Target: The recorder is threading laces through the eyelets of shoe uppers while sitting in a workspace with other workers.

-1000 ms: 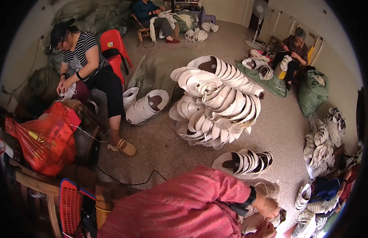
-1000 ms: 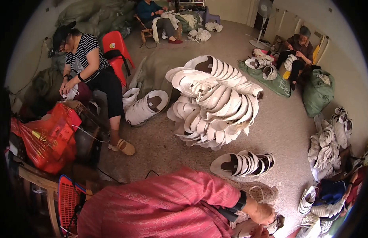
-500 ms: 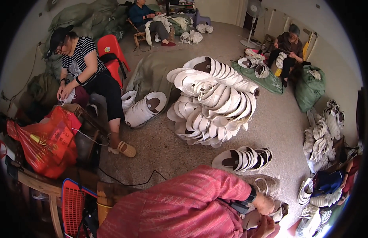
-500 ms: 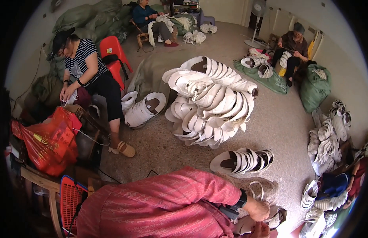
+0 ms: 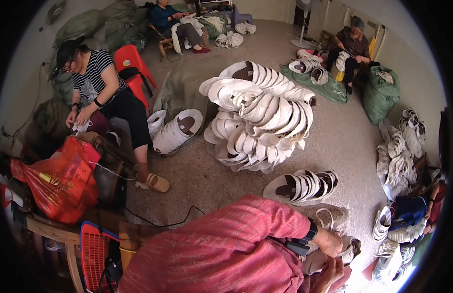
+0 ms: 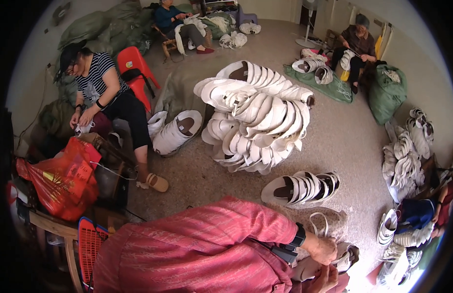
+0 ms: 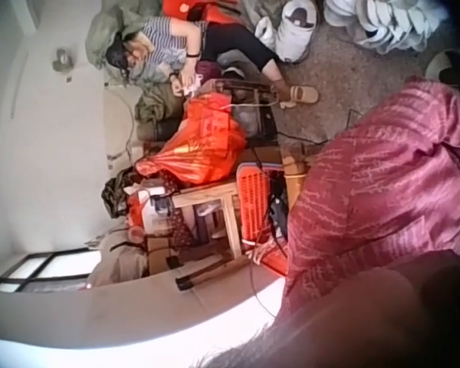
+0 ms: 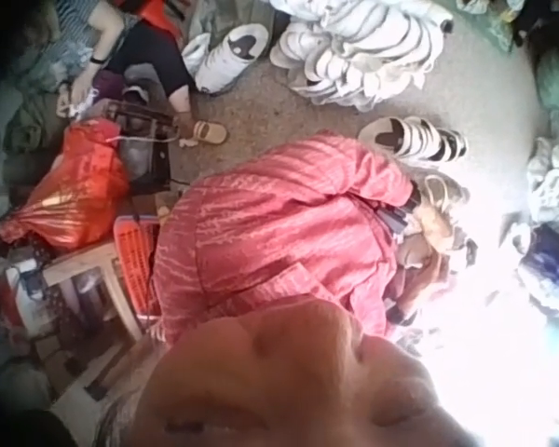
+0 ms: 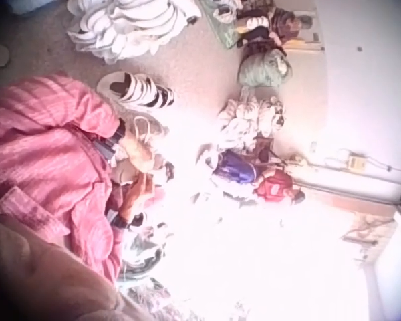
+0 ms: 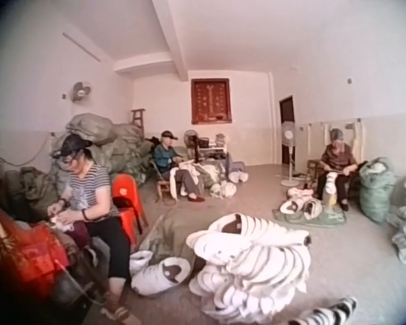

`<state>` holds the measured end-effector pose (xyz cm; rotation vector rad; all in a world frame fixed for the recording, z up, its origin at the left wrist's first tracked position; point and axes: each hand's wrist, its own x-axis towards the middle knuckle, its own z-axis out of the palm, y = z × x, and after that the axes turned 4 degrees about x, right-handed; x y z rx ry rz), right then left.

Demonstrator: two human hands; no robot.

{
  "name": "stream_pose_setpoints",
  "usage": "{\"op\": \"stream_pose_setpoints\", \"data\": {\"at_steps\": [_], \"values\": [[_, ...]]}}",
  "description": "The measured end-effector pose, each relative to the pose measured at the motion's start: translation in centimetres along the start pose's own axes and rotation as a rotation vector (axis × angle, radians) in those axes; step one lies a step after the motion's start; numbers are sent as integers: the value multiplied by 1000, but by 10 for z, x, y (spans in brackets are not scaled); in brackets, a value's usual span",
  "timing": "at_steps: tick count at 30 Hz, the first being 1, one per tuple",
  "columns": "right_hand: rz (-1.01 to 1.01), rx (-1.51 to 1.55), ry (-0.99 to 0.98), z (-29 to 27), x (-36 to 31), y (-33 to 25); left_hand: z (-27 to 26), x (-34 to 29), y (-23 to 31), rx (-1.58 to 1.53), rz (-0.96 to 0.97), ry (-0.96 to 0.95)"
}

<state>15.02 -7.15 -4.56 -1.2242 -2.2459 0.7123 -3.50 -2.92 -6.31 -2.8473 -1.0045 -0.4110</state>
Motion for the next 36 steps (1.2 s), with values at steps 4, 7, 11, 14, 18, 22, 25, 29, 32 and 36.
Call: {"op": "stream_pose_setpoints", "data": {"at_steps": [4, 7, 11, 14, 18, 22, 25, 29, 32, 36], "values": [[343, 769, 207, 15, 8, -11, 5, -5, -3, -306, -59, 360], [495, 714, 219, 19, 11, -17, 8, -10, -6, -329, -169, 293], [468, 714, 317, 14, 8, -23, 2, -14, -8, -321, -72, 204], [522, 795, 265, 10, 5, -26, -6, -17, -16, -457, -41, 129], [517, 833, 302, 15, 5, -22, -10, -20, -19, -587, -144, 88], [508, 805, 291, 18, 5, -17, -12, -18, -20, -670, -211, 82], [497, 801, 302, 19, 4, -16, -13, -14, -19, -612, -218, 22], [518, 753, 318, 25, 6, -24, -15, -6, -11, -374, -165, -48], [462, 611, 302, 20, 12, -31, -25, -3, -15, -299, -145, -113], [188, -59, 50, -15, 17, -34, -48, 1, -20, -223, -80, 236]]}}
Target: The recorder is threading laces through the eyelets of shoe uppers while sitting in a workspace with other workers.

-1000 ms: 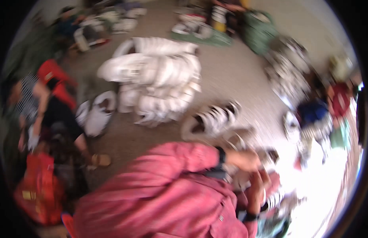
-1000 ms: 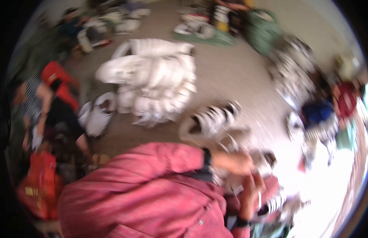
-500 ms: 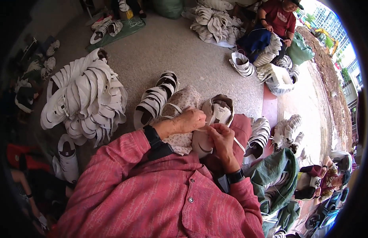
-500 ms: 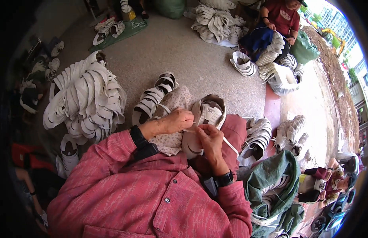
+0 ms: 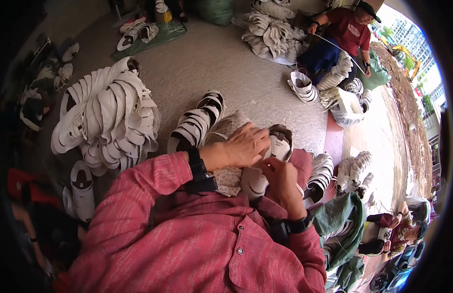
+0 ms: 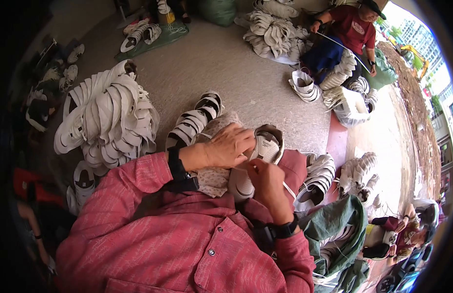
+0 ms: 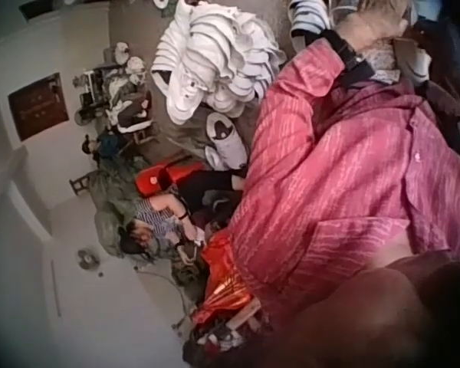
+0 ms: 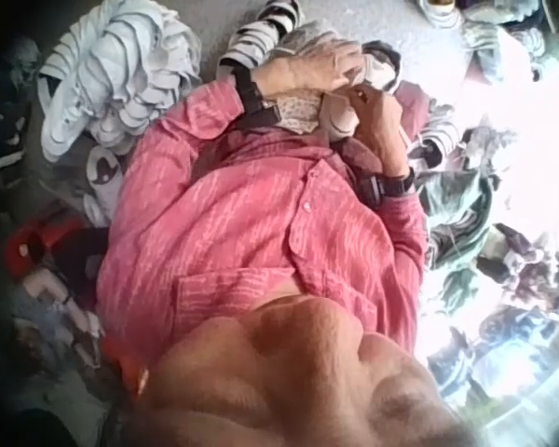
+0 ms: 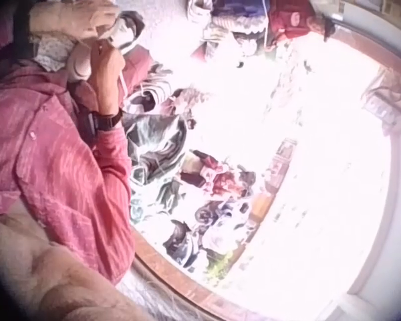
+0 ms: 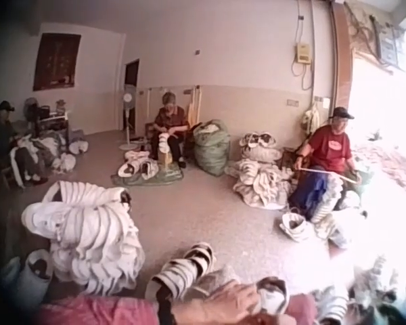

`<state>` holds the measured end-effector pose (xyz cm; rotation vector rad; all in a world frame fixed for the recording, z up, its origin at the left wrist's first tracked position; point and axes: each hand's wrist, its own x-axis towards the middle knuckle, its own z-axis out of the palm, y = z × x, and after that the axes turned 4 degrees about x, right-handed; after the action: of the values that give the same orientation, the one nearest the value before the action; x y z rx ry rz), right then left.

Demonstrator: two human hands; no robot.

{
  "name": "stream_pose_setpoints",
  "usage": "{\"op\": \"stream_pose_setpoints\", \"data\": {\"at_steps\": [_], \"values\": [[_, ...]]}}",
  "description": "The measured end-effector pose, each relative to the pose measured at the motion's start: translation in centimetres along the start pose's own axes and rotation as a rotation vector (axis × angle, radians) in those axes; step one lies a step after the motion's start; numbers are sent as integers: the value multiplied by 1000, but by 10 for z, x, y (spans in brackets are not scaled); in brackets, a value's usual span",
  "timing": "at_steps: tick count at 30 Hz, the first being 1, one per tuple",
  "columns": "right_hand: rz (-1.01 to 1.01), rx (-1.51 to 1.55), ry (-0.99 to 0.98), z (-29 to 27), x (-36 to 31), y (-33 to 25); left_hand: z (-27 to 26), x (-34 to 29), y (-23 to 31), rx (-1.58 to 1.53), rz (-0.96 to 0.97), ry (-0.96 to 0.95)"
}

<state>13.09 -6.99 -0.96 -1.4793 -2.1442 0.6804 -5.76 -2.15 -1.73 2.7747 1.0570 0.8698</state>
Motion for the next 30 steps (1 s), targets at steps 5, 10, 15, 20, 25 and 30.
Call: {"op": "stream_pose_setpoints", "data": {"at_steps": [5, 10, 15, 20, 25, 30], "values": [[-272, 145, 25, -20, 18, 9, -20, 25, -11, -216, 87, -326], [-205, 245, -38, -15, 28, 18, -17, 31, -29, -380, 88, -583], [-154, 191, -100, -14, 33, 21, -1, 26, -33, -494, 87, -422], [-328, 73, -48, -5, 38, 16, 1, 23, -34, -610, 64, -410], [-235, -616, 230, -73, 34, 44, -5, 18, -19, -648, -40, -409], [380, 428, 67, -92, 14, 66, 2, 28, 11, -247, -199, -460]]}}
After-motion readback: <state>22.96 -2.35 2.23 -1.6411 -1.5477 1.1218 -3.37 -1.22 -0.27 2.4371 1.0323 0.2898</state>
